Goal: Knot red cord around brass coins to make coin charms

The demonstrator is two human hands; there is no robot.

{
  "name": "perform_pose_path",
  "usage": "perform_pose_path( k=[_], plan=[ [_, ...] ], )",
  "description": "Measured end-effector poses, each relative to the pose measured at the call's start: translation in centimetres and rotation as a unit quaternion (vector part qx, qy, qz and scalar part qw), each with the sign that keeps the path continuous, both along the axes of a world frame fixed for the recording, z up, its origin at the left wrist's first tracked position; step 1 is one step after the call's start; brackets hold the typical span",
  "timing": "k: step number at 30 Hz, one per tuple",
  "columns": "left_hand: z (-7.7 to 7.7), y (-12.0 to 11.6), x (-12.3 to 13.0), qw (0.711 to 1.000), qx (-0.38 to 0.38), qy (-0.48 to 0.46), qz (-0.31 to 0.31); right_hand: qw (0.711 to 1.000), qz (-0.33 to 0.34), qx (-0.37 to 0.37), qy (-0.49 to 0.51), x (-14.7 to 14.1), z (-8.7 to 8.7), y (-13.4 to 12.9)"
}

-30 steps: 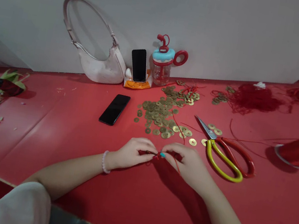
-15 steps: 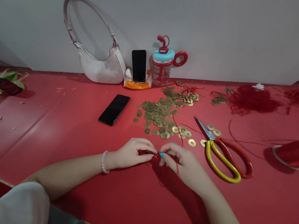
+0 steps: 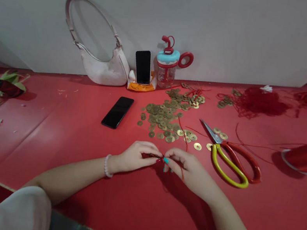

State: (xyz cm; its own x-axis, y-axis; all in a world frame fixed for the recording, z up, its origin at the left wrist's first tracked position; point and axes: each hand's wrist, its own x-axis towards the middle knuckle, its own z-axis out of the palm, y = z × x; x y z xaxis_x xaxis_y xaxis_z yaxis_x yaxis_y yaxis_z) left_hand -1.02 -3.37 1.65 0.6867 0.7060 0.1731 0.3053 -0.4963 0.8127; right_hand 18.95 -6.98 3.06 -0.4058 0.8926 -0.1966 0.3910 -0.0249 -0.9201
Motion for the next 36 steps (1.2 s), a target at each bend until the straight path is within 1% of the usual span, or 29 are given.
perform_pose_path(
  k=[8, 17, 25, 27, 30, 32, 36],
  plan=[
    [-0.26, 0.01, -0.05, 1.000, -0.015, -0.012, 0.008, 0.999, -0.018, -0.017, 0.029, 0.01, 0.31, -0.18],
    [-0.35, 0.04, -0.05, 0.999, -0.033, -0.020, 0.011, 0.998, -0.001, 0.042, -0.036, 0.14, 0.32, 0.03],
    [-0.17, 0.05, 0.00, 0.998, -0.043, -0.037, 0.009, 0.996, -0.008, 0.067, -0.053, 0.24, 0.21, 0.17],
    [-0.11, 0.05, 0.01, 0.998, -0.039, -0.044, 0.007, 0.997, -0.011, 0.062, -0.047, 0.24, 0.32, 0.12],
    [0.07, 0.06, -0.01, 0.998, -0.039, -0.047, 0.005, 0.998, -0.025, 0.037, -0.032, 0.28, 0.64, 0.06],
    [0.24, 0.07, -0.06, 0.998, -0.045, -0.042, 0.003, 0.999, -0.022, 0.034, -0.030, 0.41, 0.86, 0.07],
    [0.45, 0.09, -0.18, 0.998, -0.054, -0.044, -0.009, 0.994, 0.002, 0.102, -0.040, 0.86, 1.08, 0.23]
  ],
)
